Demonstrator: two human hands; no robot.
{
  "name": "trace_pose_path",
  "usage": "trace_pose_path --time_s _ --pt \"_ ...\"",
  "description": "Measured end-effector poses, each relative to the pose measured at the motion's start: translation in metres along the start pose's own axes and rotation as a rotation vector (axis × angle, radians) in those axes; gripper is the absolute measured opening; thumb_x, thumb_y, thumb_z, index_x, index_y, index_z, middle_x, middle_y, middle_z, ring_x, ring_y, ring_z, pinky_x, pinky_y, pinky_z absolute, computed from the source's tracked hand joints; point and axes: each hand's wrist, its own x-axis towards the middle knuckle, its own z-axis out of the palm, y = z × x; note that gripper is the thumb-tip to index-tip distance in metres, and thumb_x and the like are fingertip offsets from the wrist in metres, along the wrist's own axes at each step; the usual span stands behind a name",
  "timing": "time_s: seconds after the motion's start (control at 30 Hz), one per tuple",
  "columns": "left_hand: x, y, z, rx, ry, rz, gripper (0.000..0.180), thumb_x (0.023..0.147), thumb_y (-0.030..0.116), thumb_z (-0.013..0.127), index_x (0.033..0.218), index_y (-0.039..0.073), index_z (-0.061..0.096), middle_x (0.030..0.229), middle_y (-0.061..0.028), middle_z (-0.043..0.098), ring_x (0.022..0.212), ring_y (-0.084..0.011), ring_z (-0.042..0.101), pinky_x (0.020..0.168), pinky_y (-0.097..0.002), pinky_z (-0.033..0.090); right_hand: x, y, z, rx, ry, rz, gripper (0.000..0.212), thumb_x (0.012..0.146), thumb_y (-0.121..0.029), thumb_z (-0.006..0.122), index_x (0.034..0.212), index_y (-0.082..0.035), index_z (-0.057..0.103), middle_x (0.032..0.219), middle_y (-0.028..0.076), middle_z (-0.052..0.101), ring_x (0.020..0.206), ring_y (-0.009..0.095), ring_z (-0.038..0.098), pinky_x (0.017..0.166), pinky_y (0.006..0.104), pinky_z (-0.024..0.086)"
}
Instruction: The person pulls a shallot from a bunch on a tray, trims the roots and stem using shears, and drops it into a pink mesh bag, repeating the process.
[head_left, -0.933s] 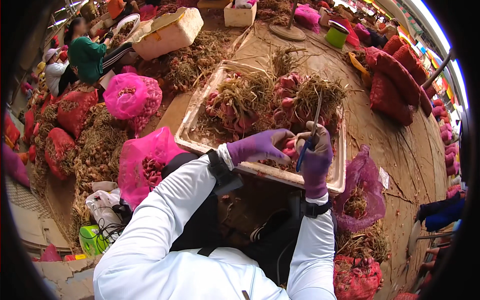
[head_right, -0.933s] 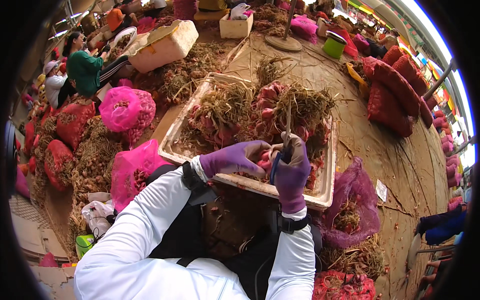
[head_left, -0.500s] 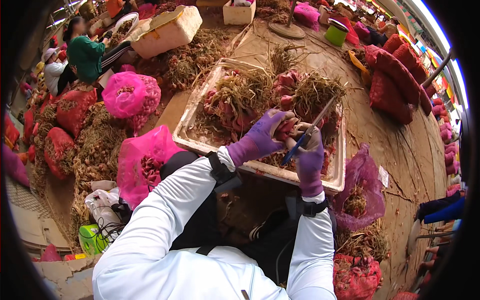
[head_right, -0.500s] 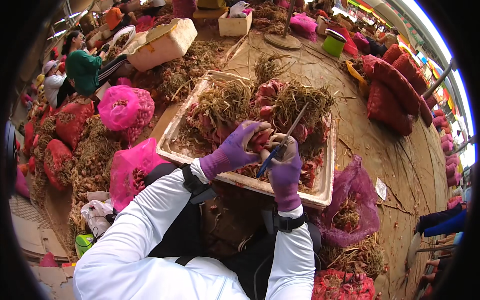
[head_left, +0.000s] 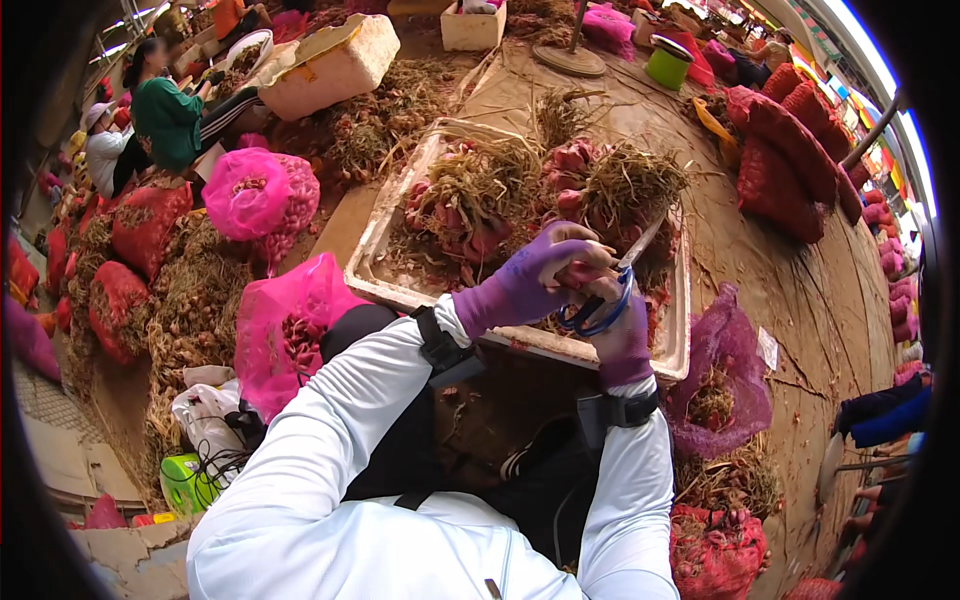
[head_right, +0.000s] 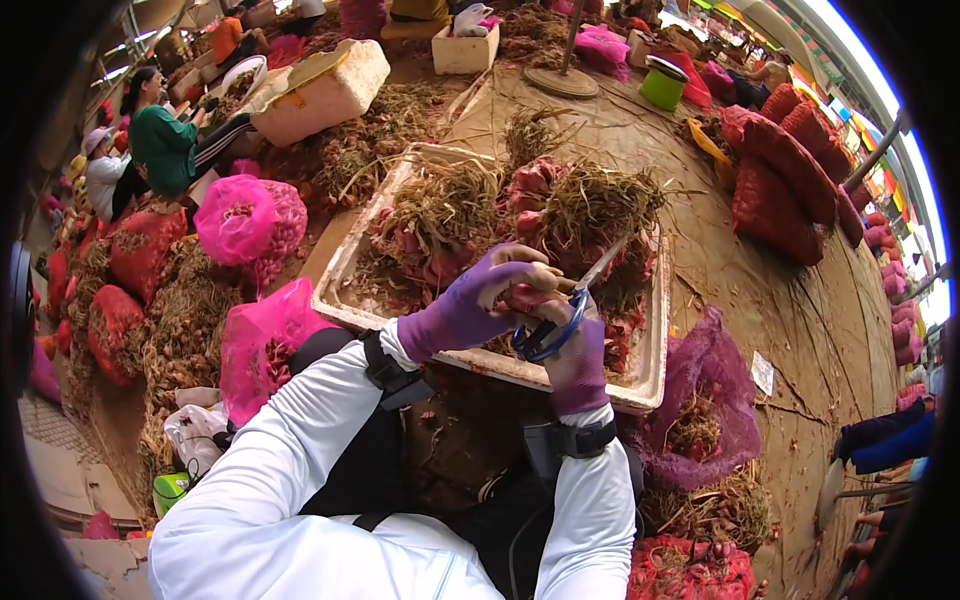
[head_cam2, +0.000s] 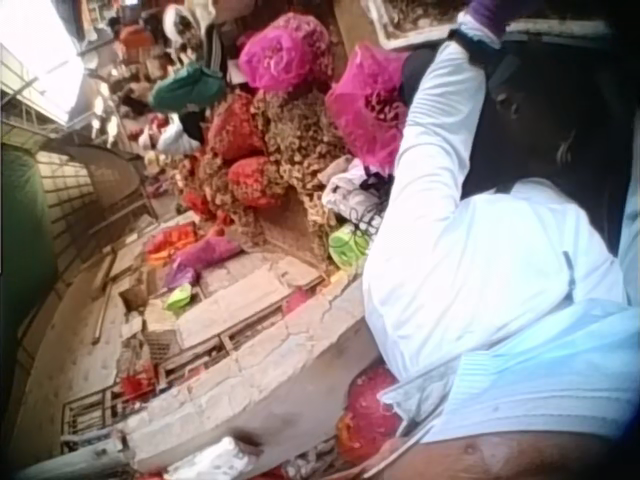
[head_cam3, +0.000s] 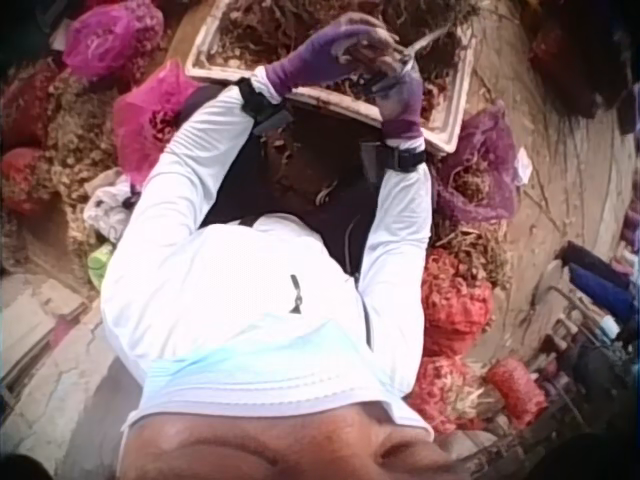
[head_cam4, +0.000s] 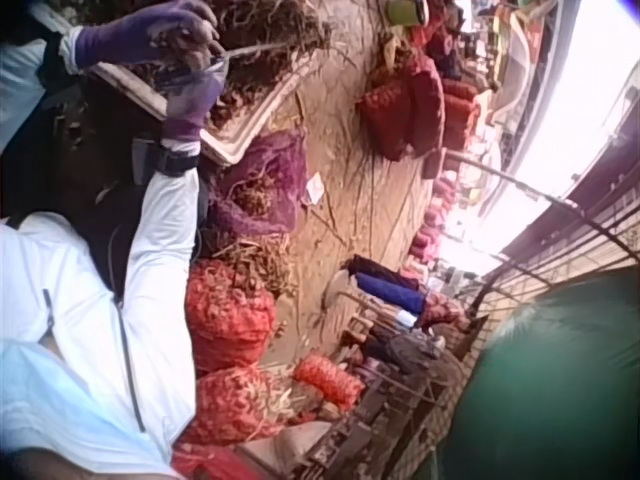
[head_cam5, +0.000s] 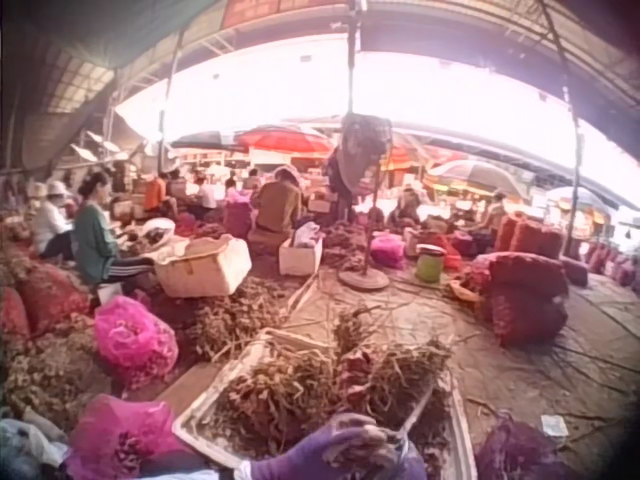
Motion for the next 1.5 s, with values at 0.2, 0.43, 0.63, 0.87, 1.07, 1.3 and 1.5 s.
trace_pose_path --time_s 0.2,0.43,0.63,0.87,1.07,1.3,1.5 --pt "0.006 0.009 0.004 0.096 0.052 0.101 0.056 0.069 -0.008 0.070 0.120 0.006 0.052 0.123 -0.0124 0.051 0.115 -0.0260 0.052 0.098 -0.0345 0.043 0.007 0.018 -0.050 -0.651 -0.024 -0.348 0.031 0.081 0.000 0.064 0.110 0.003 0.052 0.099 0.015 0.066 0.078 0.022 0.068 0.070 0.0336 0.057" --pt "-0.004 -0.006 -0.012 -0.736 0.209 -0.549 0.050 0.089 -0.001 0.059 0.134 0.005 0.037 0.126 -0.0071 0.049 0.117 -0.0154 0.051 0.097 -0.0343 0.049 0.003 -0.011 0.010 -0.043 0.187 -0.045 0.039 0.084 0.002 0.065 0.118 -0.004 0.048 0.098 0.004 0.063 0.082 0.011 0.063 0.070 0.0227 0.051" --pt "-0.012 -0.009 -0.002 -1.045 0.176 -0.758 0.048 0.096 0.011 0.055 0.137 0.005 0.031 0.124 -0.0100 0.050 0.109 -0.0207 0.059 0.095 -0.0423 0.050 -0.001 0.002 0.021 -0.150 0.067 -0.181 0.040 0.082 0.007 0.064 0.117 -0.005 0.048 0.096 0.004 0.061 0.079 0.010 0.061 0.063 0.0203 0.052" --pt "-0.011 -0.015 0.010 -1.006 0.223 -0.705 0.047 0.096 0.011 0.053 0.137 0.004 0.030 0.124 -0.0110 0.050 0.114 -0.0249 0.056 0.095 -0.0454 0.051 -0.001 -0.001 0.012 -0.186 0.168 -0.140 0.034 0.082 0.008 0.060 0.113 -0.002 0.051 0.088 0.005 0.062 0.072 0.010 0.061 0.061 0.0189 0.050" --pt "-0.015 -0.023 0.007 -0.455 0.169 -0.623 0.039 0.098 0.010 0.048 0.134 0.002 0.034 0.125 -0.0104 0.048 0.114 -0.0235 0.055 0.093 -0.0436 0.052 -0.008 -0.024 0.015 0.080 0.026 0.039 0.033 0.083 0.001 0.065 0.113 -0.001 0.051 0.087 0.006 0.063 0.072 0.011 0.062 0.064 0.0209 0.050" --pt "-0.007 -0.020 -0.014 -1.009 0.379 -0.694 0.037 0.099 0.009 0.047 0.134 0.005 0.037 0.124 -0.0078 0.050 0.108 -0.0191 0.059 0.090 -0.0400 0.052 0.004 -0.024 -0.002 -0.736 0.312 -0.266 0.047 0.083 -0.017 0.073 0.118 -0.002 0.045 0.091 0.007 0.059 0.070 0.013 0.058 0.064 0.0244 0.048" --pt "-0.002 -0.019 -0.030 -0.514 0.478 -0.474 0.031 0.096 0.002 0.049 0.126 0.004 0.046 0.120 -0.0044 0.054 0.113 -0.0124 0.054 0.097 -0.0282 0.045 -0.011 -0.011 0.019 -1.062 0.091 -0.064 0.056 0.077 -0.039 0.077 0.111 -0.003 0.051 0.075 0.006 0.055 0.066 0.016 0.056 0.064 0.0319 0.047"
